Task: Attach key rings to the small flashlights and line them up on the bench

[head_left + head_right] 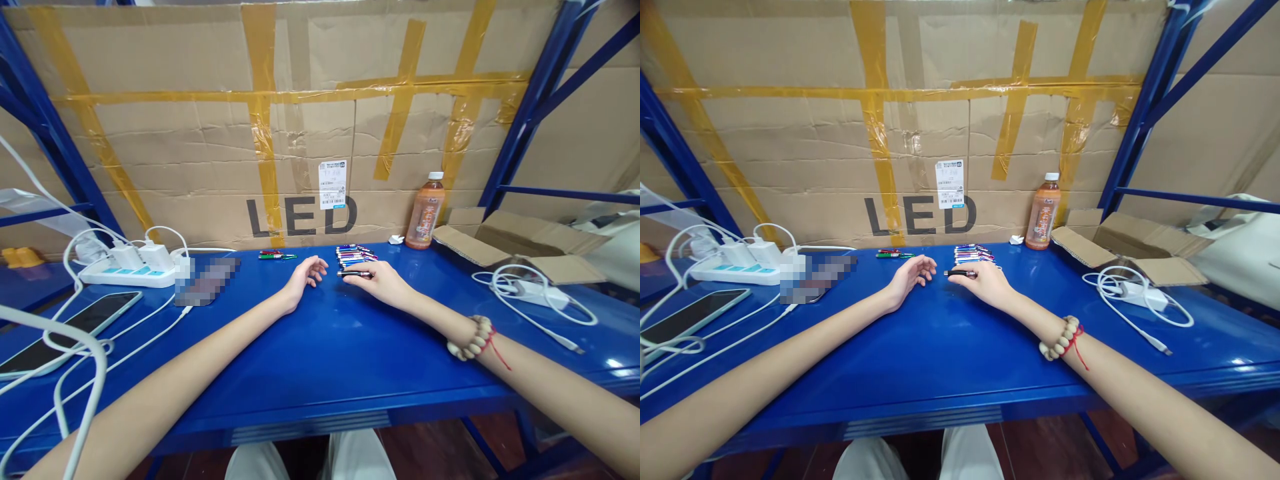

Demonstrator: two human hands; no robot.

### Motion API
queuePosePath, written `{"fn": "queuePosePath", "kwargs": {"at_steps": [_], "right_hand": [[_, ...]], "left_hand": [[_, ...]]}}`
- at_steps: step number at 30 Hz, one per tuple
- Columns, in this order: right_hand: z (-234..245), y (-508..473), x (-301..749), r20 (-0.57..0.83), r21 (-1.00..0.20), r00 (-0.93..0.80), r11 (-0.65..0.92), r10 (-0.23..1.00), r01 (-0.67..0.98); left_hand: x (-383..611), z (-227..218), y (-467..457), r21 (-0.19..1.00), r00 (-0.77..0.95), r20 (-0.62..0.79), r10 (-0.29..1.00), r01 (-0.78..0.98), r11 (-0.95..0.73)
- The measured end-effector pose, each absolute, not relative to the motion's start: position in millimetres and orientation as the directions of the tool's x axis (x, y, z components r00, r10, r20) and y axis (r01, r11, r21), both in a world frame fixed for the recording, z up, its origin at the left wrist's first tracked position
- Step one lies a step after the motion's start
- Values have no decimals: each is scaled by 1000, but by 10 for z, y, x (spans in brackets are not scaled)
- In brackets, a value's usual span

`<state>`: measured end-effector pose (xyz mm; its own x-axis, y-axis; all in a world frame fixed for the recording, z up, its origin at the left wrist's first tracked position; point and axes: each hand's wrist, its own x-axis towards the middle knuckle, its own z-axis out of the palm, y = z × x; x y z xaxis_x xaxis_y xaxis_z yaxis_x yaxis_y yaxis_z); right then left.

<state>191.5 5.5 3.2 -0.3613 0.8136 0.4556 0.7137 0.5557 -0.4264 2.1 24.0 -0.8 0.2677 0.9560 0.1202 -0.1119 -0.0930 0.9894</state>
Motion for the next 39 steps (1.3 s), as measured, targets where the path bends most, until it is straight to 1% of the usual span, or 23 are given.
{"fn": "queuePosePath", "kwargs": {"at_steps": [14, 20, 28, 39], "right_hand": [[17, 57, 1915, 460, -445, -359, 560, 812, 698], [8, 61, 1921, 465, -440, -388, 588, 796, 679], [-10, 89, 1936, 445, -401, -368, 549, 816, 733], [23, 57, 1922, 426, -401, -372, 541, 825, 739]], "left_hand": [[30, -15, 246, 989, 246, 121, 962, -119, -94], [27, -20, 255, 988, 246, 125, 961, -125, -96], [31, -38, 272, 986, 241, 134, 961, -126, -106], [29, -13, 253, 989, 243, 115, 963, -121, -88]]}}
